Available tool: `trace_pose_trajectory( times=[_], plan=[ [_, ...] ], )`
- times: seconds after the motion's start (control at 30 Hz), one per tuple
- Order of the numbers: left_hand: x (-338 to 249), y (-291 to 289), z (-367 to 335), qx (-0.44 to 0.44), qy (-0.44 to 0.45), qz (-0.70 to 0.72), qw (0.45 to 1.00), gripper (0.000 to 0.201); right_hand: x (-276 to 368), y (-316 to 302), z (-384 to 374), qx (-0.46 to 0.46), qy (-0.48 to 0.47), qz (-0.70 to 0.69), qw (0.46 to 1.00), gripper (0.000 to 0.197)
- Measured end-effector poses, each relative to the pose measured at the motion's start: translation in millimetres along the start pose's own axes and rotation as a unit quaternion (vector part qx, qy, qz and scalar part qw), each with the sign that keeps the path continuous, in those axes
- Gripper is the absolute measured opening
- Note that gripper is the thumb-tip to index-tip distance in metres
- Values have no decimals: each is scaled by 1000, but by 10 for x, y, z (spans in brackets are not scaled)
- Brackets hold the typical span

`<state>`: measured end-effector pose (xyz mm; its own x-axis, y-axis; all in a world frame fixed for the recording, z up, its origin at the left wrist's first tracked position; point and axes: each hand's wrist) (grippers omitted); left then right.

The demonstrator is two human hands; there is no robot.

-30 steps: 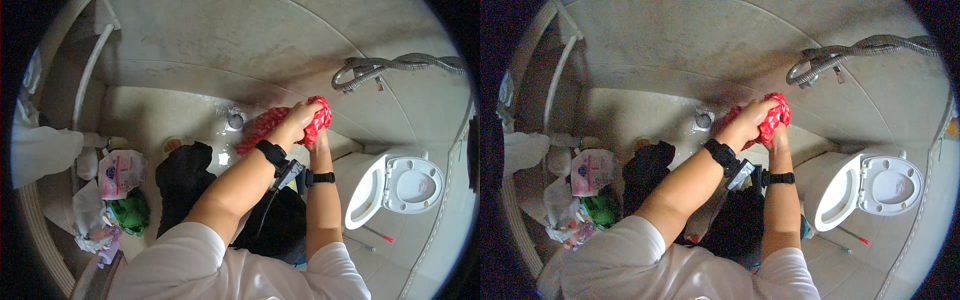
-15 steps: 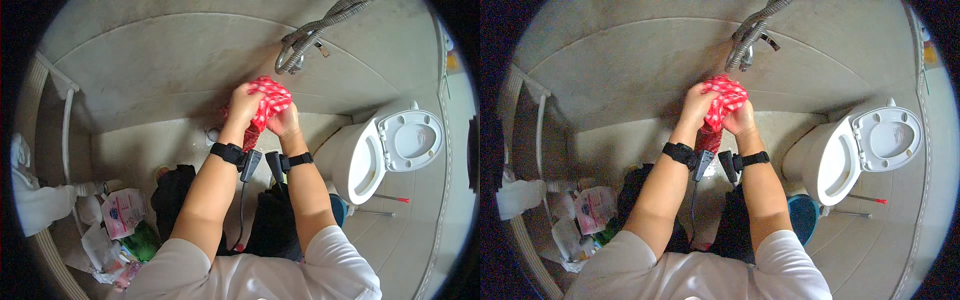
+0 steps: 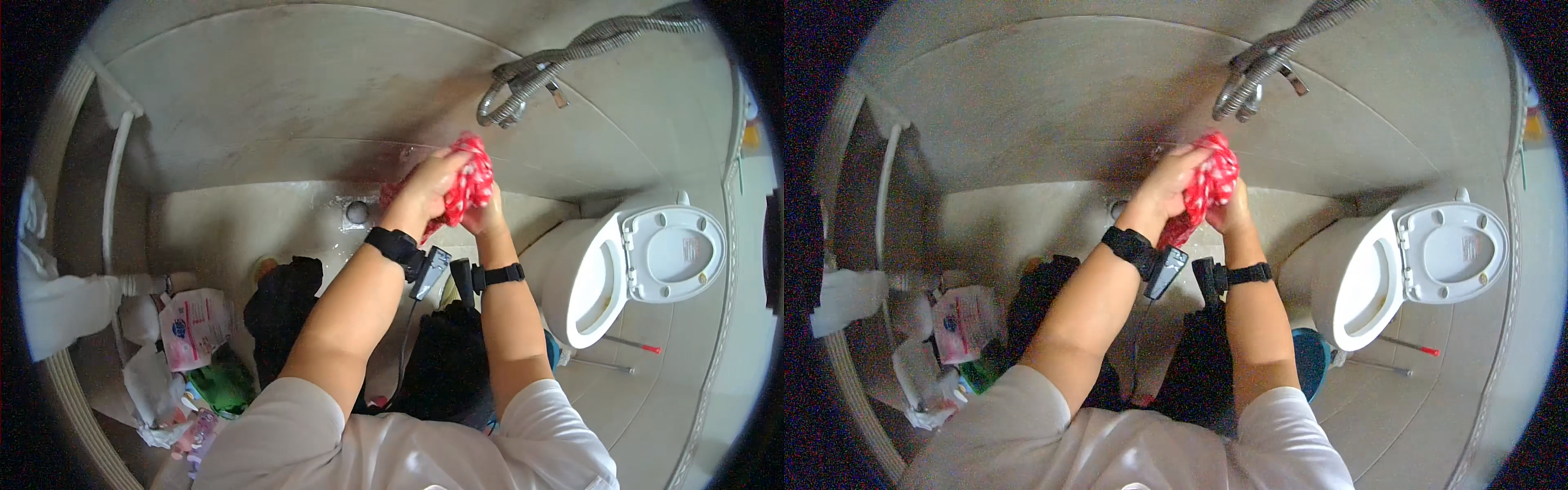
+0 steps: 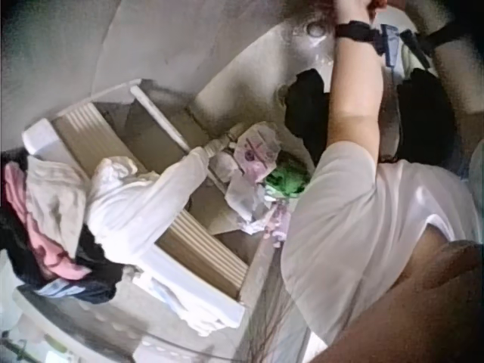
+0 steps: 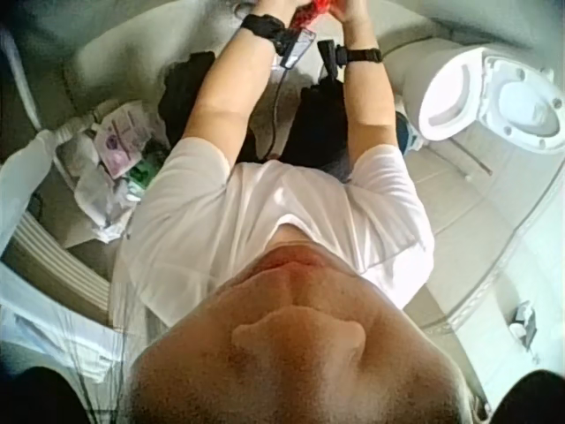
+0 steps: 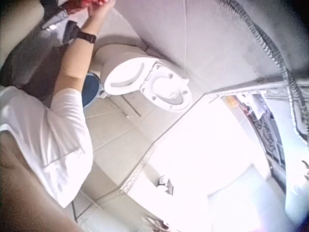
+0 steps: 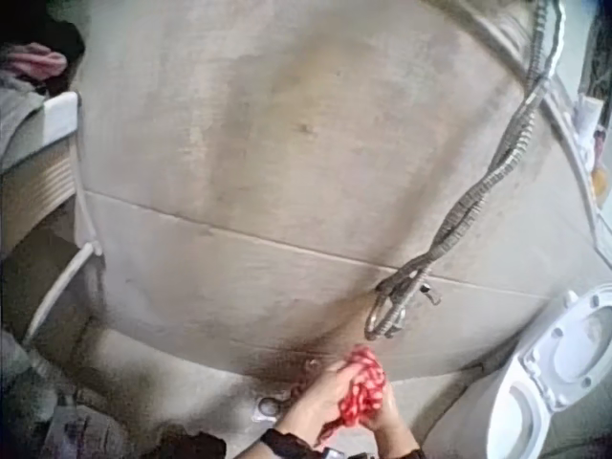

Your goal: The person washes items of clothing by hand under a running faucet, rubbing the fabric together and squeezing the water out.

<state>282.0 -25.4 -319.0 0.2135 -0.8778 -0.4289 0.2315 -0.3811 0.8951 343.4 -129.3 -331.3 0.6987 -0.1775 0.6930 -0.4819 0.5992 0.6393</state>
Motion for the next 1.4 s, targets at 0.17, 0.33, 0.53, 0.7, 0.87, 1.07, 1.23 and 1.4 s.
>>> trace_pose_trajectory(
  times=[0.17, 0.33, 0.53, 0.7, 0.87, 1.07, 1.23, 1.4],
  plan=[
    [-3, 98, 57, 87, -85, 29, 992, 14, -73, -253, 5, 8, 19, -18, 1000, 40],
    [-73, 107, -44, 119, -155, 73, 978, 25, 11, -511, -48, 14, 45, 21, 999, 42],
    [-203, -184, -9, 25, -28, -279, 960, 23, 199, -139, 53, -41, -96, 94, 990, 43],
    [246, -600, -210, -96, 29, -511, 854, 21, -6, 75, 111, -61, -50, 119, 990, 41],
    [343, -399, -243, -150, 34, -422, 893, 20, 109, -86, 199, 29, -30, 26, 999, 40],
    [244, -11, -147, -119, 87, -384, 912, 28, -155, -325, 227, -65, 15, 77, 995, 42],
    [111, 96, -56, -23, 94, -495, 863, 47, -188, -512, 137, 64, 52, -95, 992, 49],
    [107, 36, -78, 9, 83, -455, 887, 59, -143, -495, 44, 155, 30, -115, 981, 45]
  ],
)
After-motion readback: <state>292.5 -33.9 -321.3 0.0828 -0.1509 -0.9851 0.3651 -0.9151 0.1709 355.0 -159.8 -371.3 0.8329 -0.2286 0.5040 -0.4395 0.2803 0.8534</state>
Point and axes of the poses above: each hand's wrist, its own z-axis away from the middle knuckle, its own y-axis out of the palm, x = y × z, and after that the axes turned 3 degrees about y, right-handed
